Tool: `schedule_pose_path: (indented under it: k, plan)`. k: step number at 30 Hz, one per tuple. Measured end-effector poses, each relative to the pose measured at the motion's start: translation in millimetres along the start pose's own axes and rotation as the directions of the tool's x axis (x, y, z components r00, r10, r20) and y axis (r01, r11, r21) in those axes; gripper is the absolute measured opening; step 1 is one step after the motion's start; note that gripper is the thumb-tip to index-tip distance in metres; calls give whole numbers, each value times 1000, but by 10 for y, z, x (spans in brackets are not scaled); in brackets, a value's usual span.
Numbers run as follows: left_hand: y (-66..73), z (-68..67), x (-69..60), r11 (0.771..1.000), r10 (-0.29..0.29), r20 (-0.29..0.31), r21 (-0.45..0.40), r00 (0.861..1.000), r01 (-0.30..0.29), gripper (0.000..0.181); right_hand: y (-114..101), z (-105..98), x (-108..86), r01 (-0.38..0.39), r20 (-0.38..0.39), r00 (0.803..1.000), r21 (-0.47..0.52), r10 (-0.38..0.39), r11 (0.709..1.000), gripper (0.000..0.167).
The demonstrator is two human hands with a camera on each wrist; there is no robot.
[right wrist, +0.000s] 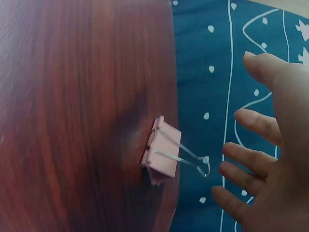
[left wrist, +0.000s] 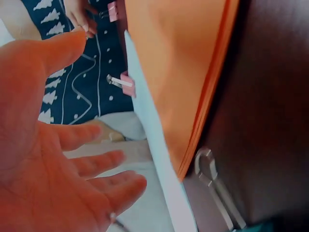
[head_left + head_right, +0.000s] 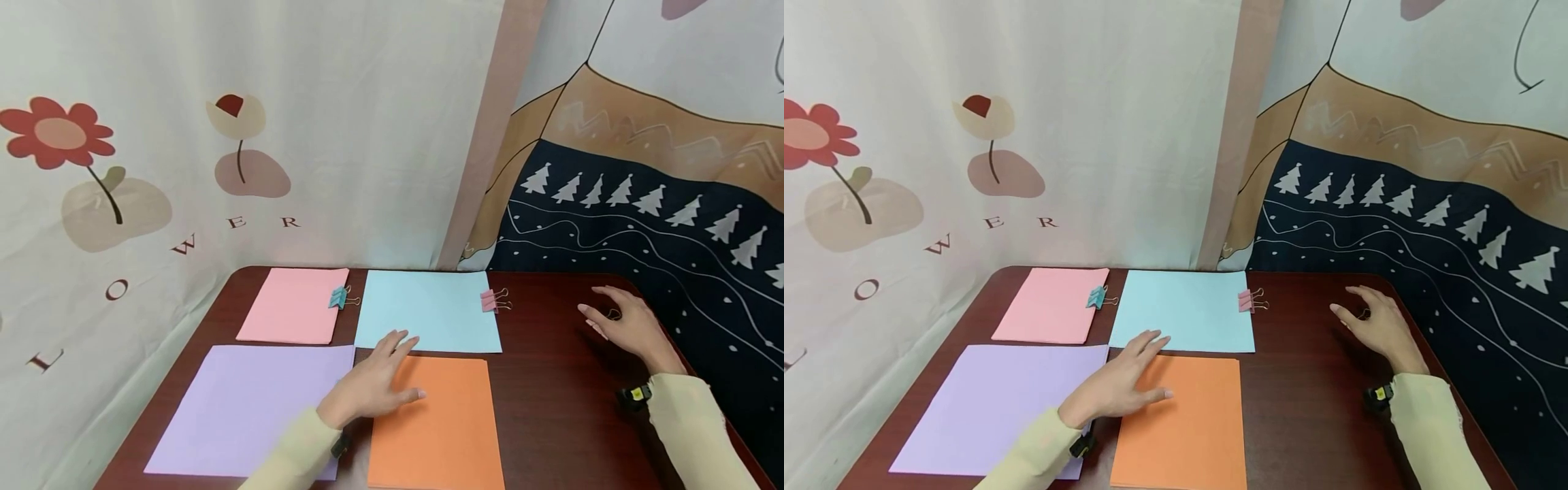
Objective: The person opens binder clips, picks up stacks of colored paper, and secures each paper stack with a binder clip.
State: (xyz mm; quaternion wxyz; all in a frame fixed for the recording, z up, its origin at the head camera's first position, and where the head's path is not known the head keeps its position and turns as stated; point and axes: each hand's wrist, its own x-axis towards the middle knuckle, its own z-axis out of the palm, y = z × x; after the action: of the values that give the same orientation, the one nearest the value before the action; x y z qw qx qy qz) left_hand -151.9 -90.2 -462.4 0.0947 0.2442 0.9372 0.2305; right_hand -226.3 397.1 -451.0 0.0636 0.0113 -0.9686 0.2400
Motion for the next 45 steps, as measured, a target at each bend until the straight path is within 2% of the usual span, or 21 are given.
schedule_pose_path:
  k: [5, 12, 18, 21, 27, 33, 38, 45]
  plan:
    - [22, 84, -16, 998, 11, 58, 56, 998, -14, 91, 95, -19, -28, -46, 28, 999, -8, 46, 999, 82]
    - [49, 123, -29, 988, 7, 91, 153, 996, -21, 87, 253, -58, -85, -117, 83, 990, -1, 117, 993, 90]
    - [140, 187, -37, 974, -32, 116, 228, 993, 5, 82, 368, -72, -139, -150, 122, 981, -6, 149, 989, 83]
    - [180, 220, -44, 963, -42, 112, 270, 993, 11, 78, 414, -67, -166, -142, 129, 981, -19, 144, 990, 75]
    - [197, 265, -48, 962, -49, 97, 273, 994, 21, 75, 460, -25, -185, -124, 84, 988, -45, 127, 991, 62]
    - [183, 267, -36, 957, -39, 64, 288, 997, 19, 68, 448, 42, -134, -99, 25, 995, -42, 100, 994, 54]
    - [161, 260, -23, 951, -8, -6, 310, 1000, 9, 57, 450, 100, -103, -70, -45, 997, -43, 68, 997, 41]
    - [139, 254, 40, 955, 29, -119, 297, 993, 7, 46, 443, 125, -105, -121, -90, 989, -9, 120, 993, 40]
